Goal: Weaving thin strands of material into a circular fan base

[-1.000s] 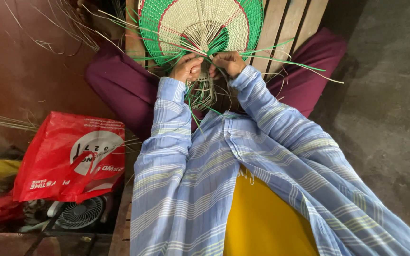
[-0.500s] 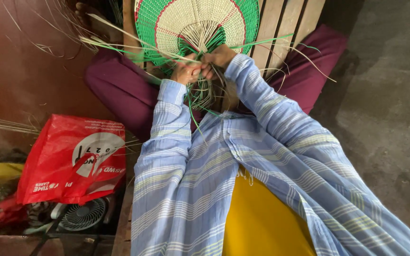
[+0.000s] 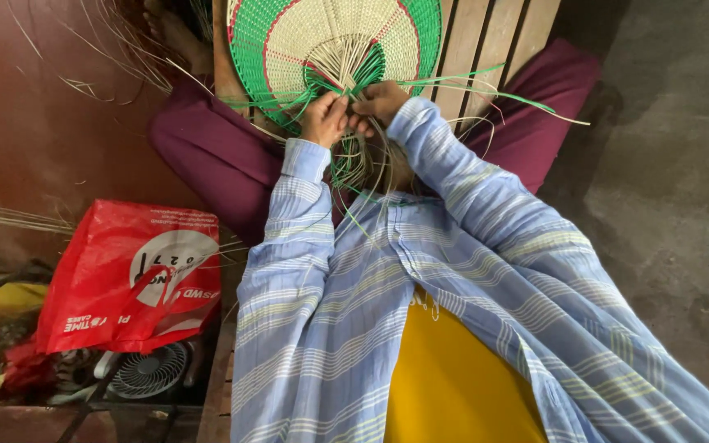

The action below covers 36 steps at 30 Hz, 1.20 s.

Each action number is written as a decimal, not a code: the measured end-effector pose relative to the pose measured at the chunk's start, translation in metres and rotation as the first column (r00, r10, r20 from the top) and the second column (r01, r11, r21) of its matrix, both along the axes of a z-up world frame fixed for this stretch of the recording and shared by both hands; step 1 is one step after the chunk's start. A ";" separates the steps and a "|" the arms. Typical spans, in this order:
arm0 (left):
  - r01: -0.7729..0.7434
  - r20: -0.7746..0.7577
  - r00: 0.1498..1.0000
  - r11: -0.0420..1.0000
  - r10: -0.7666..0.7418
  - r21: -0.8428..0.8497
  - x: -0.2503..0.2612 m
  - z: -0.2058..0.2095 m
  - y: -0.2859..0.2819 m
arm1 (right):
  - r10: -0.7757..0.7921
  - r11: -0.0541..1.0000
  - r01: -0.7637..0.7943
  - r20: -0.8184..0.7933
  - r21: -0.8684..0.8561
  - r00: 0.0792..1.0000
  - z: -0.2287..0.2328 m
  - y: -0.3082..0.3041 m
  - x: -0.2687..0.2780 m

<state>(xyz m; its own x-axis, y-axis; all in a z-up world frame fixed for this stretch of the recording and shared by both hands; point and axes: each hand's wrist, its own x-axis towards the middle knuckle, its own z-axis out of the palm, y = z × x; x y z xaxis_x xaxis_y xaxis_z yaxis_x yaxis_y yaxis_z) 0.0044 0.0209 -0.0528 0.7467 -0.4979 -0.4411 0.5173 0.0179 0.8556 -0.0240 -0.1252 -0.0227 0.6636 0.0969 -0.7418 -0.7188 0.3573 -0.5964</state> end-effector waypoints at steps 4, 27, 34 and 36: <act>-0.038 0.089 0.996 0.994 0.029 0.101 -0.007 -0.028 -0.002 | -0.008 0.972 0.027 0.080 -0.235 0.997 -0.038 0.005 -0.012; 0.901 -0.623 0.295 0.428 -0.724 -0.072 0.037 0.071 0.042 | 0.095 0.651 0.273 0.432 -0.709 0.897 0.011 0.031 -0.007; 0.616 -0.096 0.321 0.131 -0.942 0.777 -0.012 0.266 0.090 | -0.002 0.701 0.166 0.231 -0.694 0.973 -0.039 0.028 -0.010; 0.688 -0.179 0.366 0.136 -0.913 0.713 -0.019 0.284 0.120 | 0.028 0.733 0.125 0.213 -0.669 0.977 -0.031 0.027 -0.011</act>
<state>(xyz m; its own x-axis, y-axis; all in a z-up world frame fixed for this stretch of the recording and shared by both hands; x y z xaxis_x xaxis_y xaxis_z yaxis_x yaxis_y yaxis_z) -0.0146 0.1410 0.2308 0.2073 -0.5800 -0.7878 -0.3349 -0.7987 0.4999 -0.0352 -0.0983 -0.0533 0.7898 -0.4147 -0.4520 -0.5533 -0.1635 -0.8168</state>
